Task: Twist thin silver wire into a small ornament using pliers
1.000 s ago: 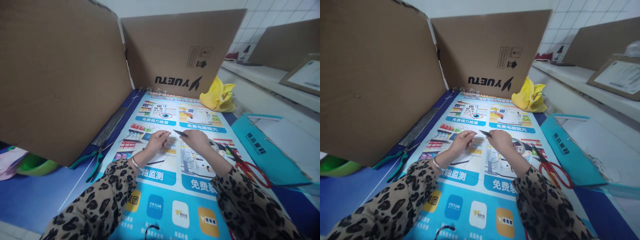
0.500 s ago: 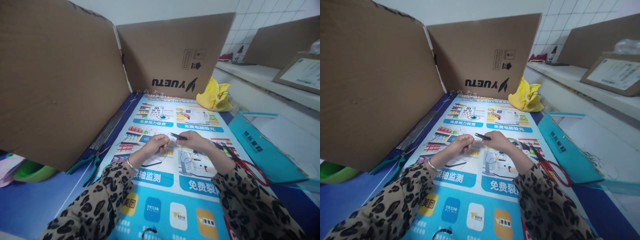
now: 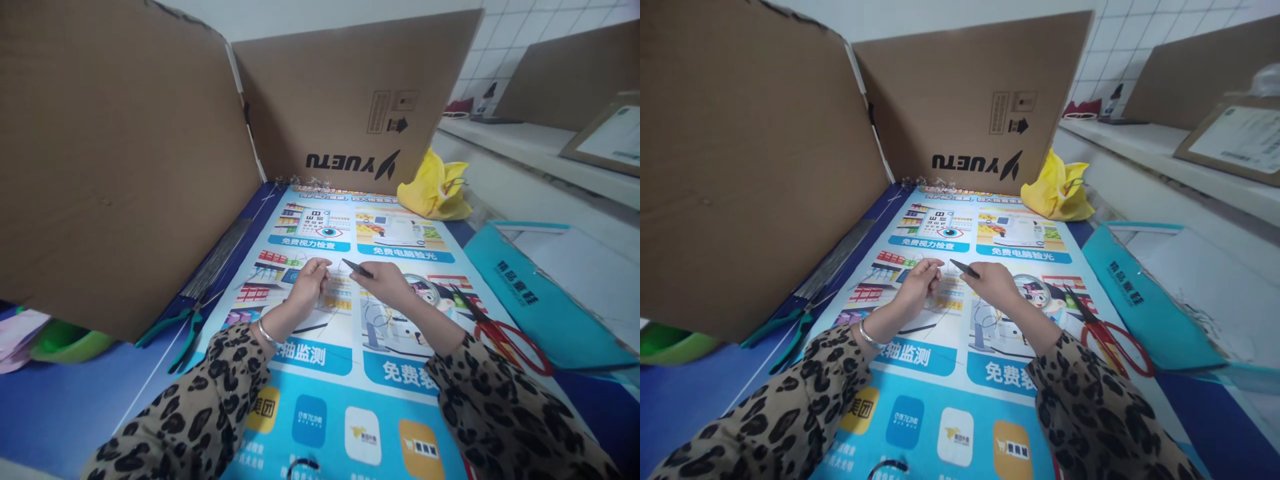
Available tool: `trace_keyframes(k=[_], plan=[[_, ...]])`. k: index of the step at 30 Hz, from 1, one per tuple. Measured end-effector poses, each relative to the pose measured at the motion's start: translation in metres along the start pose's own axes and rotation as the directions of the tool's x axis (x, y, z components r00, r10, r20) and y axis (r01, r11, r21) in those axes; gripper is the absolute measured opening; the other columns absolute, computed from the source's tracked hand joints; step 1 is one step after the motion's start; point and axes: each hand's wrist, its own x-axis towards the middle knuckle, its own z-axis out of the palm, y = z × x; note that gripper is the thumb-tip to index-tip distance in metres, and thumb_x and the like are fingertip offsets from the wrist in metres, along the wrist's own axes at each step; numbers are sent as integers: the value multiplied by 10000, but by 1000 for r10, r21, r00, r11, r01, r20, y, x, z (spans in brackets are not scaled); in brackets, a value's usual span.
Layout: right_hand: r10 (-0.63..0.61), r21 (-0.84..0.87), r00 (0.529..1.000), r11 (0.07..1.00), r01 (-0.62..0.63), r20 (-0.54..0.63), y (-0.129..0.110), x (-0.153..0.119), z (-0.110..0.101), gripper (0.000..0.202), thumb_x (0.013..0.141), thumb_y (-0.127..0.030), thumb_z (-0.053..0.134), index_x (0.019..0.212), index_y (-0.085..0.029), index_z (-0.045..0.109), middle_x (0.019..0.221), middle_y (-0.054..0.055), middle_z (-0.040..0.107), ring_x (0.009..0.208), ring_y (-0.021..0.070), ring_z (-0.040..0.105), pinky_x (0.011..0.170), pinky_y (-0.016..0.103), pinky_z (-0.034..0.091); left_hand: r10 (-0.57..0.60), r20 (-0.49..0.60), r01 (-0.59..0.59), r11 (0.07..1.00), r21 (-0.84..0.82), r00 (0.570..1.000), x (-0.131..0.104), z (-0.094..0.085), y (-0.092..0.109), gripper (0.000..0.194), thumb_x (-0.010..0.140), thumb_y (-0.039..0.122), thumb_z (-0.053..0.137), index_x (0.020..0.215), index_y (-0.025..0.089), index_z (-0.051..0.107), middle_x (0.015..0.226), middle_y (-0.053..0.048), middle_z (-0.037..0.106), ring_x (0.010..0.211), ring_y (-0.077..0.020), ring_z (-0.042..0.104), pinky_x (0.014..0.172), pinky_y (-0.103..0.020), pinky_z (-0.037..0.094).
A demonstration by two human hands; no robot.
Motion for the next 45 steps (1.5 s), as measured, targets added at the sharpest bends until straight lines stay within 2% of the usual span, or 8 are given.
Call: trace_keyframes(k=[7,22,33,40,45], plan=[[-5,-102,1000,995,3,-22,-7,0,13,335,858,-449,377,779,-214,602,800,31,663,714,162,569,537,250,243,7,-49,-8,999,-32,999,-2,4,1,97,800,224,479,887,188,501,680,48,459,416,-29,360,393,-170,298],[-39,-135,997,990,30,-62,-5,0,25,311,861,-437,414,804,-209,618,822,33,676,721,161,587,551,257,260,41,9,-40,998,-56,999,-4,3,-4,88,807,222,480,887,185,493,726,42,514,317,-29,355,315,-200,275],[-36,-16,996,999,35,-82,-3,1,26,283,837,-415,445,729,-205,600,733,22,647,652,146,542,530,247,238,0,3,0,998,-70,1000,-2,1,-5,64,797,216,505,846,175,506,718,37,514,357,-28,375,359,-193,313],[-7,124,996,992,19,-90,1,2,24,326,823,-441,437,640,-197,551,576,-14,552,546,116,464,500,236,234,-30,72,37,995,-96,997,-7,1,3,216,721,236,604,907,189,504,715,33,534,420,-45,435,429,-204,356],[19,211,994,977,3,-103,6,2,27,355,811,-482,435,625,-196,533,546,-26,512,541,114,454,500,231,244,-47,108,60,991,-116,993,-10,2,7,295,703,242,635,956,191,493,723,23,569,459,-60,477,490,-215,373]])
